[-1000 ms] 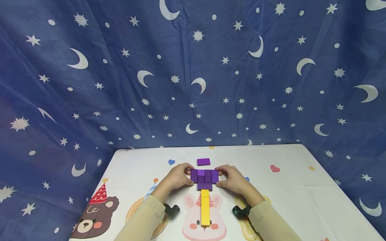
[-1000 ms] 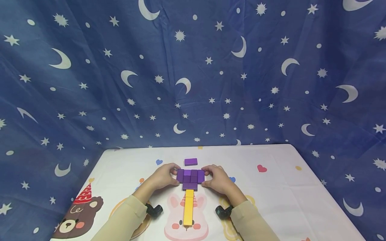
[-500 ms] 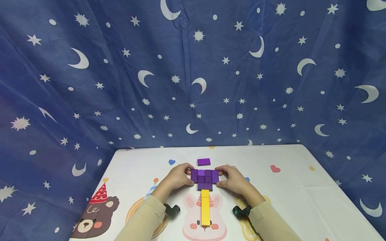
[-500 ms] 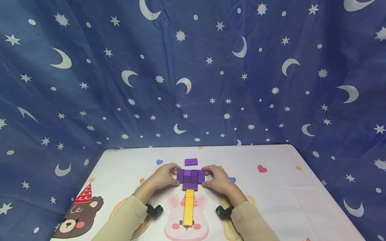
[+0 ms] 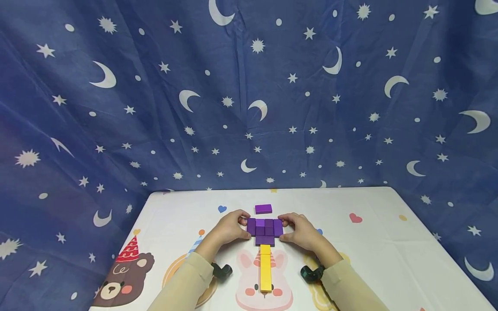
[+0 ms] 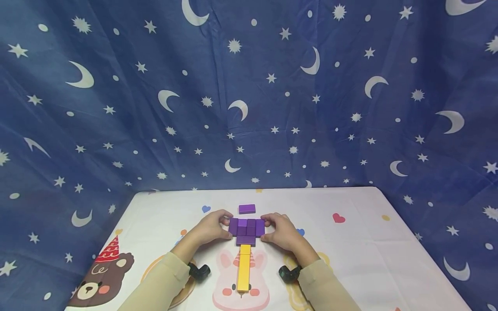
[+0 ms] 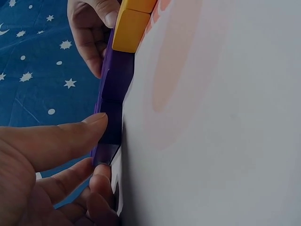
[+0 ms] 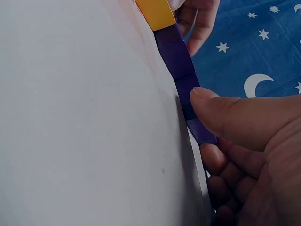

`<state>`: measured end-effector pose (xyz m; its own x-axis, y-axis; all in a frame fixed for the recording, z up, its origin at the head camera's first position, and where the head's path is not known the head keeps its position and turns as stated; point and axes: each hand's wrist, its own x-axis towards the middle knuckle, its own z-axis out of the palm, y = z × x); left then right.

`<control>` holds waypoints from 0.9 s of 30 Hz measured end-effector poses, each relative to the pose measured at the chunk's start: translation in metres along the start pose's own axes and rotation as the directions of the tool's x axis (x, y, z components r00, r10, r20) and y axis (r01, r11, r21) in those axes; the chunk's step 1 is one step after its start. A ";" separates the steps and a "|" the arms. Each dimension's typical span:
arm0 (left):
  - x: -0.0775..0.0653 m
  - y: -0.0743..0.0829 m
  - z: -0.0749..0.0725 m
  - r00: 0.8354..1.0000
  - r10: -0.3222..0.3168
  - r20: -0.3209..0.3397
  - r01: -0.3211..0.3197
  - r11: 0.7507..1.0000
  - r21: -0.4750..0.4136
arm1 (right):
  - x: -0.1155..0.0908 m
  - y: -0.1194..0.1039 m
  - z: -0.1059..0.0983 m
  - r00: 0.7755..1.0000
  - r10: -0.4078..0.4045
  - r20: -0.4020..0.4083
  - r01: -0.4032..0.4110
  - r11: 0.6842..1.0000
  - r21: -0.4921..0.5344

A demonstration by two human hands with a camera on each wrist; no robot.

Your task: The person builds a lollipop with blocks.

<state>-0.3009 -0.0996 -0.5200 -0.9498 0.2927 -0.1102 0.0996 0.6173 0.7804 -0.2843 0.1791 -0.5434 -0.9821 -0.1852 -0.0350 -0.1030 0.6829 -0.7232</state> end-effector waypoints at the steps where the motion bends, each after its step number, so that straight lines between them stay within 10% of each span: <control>1: 0.000 0.000 0.000 1.000 -0.001 0.000 0.001 1.000 -0.003 | 0.000 0.000 0.000 1.000 0.001 0.001 -0.001 1.000 0.000; 27: 0.000 0.000 0.000 1.000 -0.003 -0.014 0.003 1.000 -0.008 | 0.002 0.004 -0.003 1.000 -0.020 0.017 0.019 0.998 0.052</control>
<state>-0.3004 -0.0992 -0.5200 -0.9543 0.2802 -0.1040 0.0942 0.6122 0.7851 -0.2867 0.1837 -0.5448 -0.9770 -0.2109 -0.0324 -0.1134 0.6419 -0.7584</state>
